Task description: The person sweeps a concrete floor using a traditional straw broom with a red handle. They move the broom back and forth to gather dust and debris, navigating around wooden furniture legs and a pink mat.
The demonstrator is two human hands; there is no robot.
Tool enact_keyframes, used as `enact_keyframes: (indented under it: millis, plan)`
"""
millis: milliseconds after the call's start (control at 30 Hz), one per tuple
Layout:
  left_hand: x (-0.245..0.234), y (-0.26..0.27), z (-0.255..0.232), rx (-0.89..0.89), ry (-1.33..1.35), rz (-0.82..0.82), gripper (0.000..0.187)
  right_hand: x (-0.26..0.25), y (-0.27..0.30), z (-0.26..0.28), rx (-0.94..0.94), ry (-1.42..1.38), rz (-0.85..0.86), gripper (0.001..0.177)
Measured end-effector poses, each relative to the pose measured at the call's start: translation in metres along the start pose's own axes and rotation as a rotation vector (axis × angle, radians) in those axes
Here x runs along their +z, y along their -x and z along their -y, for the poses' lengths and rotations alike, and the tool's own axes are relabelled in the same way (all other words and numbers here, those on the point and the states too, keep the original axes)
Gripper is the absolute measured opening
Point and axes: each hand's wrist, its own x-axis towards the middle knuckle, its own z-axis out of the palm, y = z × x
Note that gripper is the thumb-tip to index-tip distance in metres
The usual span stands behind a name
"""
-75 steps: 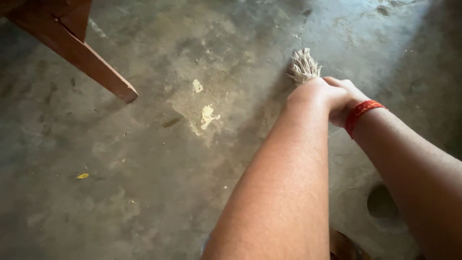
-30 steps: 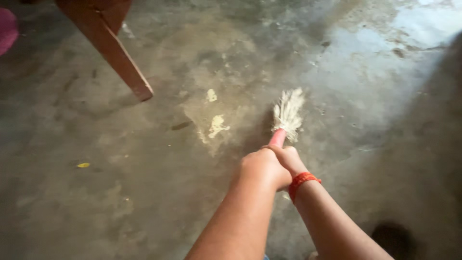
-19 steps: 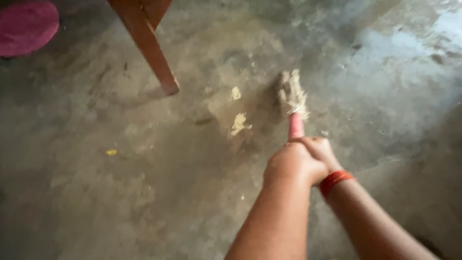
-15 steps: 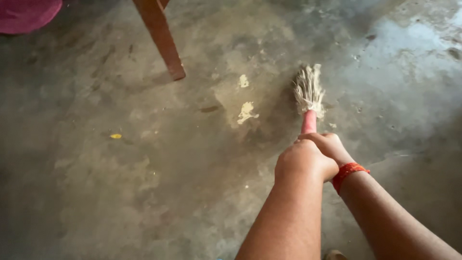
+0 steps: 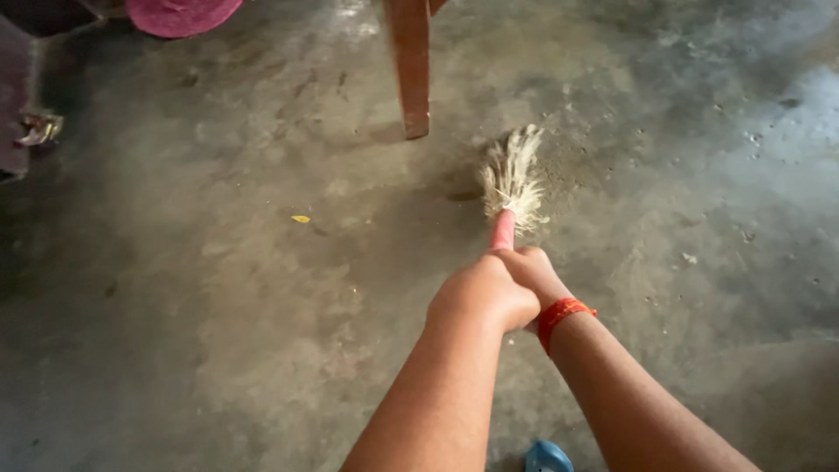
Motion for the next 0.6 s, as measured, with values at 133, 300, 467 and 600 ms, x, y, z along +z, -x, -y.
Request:
enact_keyframes:
  millis: [133, 300, 467, 600]
  plan:
    - [-0.013, 0.005, -0.006, 0.090, 0.058, -0.047, 0.051, -0.005, 0.018, 0.015, -0.081, -0.066, -0.063, 0.058]
    - [-0.004, 0.022, -0.033, 0.147, 0.043, -0.015, 0.051, -0.040, 0.033, 0.025, -0.095, -0.203, -0.158, 0.035]
    - [0.033, 0.028, -0.085, 0.200, 0.038, 0.039, 0.051, -0.110, 0.036, 0.009, -0.145, -0.258, -0.251, 0.035]
    - [0.075, 0.033, -0.118, 0.215, 0.017, 0.085, 0.051, -0.165, 0.046, -0.015, -0.149, -0.288, -0.330, 0.036]
